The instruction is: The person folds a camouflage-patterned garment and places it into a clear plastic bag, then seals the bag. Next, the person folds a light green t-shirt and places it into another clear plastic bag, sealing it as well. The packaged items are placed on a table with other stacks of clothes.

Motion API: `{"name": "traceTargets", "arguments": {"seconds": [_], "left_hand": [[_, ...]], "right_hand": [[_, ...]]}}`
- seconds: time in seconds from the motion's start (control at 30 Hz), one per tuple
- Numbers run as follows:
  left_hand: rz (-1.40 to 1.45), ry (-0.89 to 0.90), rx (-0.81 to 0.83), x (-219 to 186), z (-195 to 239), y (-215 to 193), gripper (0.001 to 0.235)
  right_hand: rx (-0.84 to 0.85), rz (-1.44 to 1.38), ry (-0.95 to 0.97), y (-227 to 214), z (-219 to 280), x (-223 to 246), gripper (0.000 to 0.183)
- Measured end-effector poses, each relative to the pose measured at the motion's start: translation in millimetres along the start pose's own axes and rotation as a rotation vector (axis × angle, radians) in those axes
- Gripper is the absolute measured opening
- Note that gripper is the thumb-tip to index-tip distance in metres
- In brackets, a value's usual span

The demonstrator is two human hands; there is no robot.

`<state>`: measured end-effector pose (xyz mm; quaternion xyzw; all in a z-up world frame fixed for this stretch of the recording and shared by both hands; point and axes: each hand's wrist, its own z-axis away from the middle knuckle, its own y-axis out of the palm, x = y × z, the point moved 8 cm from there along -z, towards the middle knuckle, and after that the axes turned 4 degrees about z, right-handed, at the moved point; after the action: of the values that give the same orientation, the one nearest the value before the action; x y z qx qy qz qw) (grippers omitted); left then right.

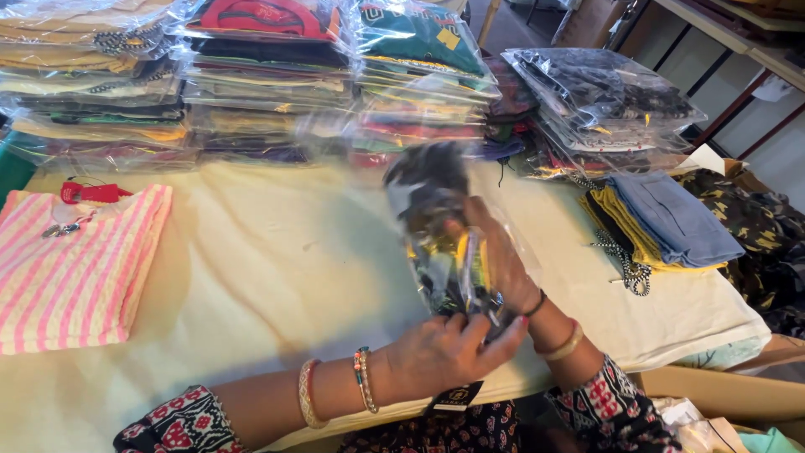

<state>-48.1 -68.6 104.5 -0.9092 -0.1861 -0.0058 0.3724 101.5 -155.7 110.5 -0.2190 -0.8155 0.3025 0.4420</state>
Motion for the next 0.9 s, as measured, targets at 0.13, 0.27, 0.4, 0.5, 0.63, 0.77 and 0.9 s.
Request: {"name": "traceTargets", "arguments": {"seconds": [0.13,0.27,0.4,0.5,0.63,0.77,0.9], "left_hand": [[0.152,-0.172,0.162,19.1,8.2,24.7,0.056],[0.247,-0.220,0.187,25.2,16.5,37.8,0.058],[0.299,-0.235,0.246,22.3,18.7,45.8,0.061],[0.289,-0.235,0.268,25.5,27.8,60.2,0.067],[0.345,-0.271,0.267,29.7,34.0,69.4,0.066],[0.398,-0.220,0.193,27.0,32.7,67.3,0.062],[0.420,-0.208,0.223,26.0,37.2,75.1,0.062]], "right_hand": [[0.190,0.373,0.079,31.0,1.5,-56.2,0.044],[0.210,0.094,-0.205,16.7,-6.6,-25.5,0.047],[0.204,0.480,-0.111,19.4,-1.5,-43.3,0.052],[0.121,1.135,-0.225,30.2,17.0,-83.5,0.056],[0.128,0.657,-0.159,23.0,15.6,-66.2,0.048],[0.256,-0.024,-0.112,41.3,3.1,-56.7,0.060],[0.275,0.168,-0.384,61.8,-2.3,-25.3,0.088]]}}
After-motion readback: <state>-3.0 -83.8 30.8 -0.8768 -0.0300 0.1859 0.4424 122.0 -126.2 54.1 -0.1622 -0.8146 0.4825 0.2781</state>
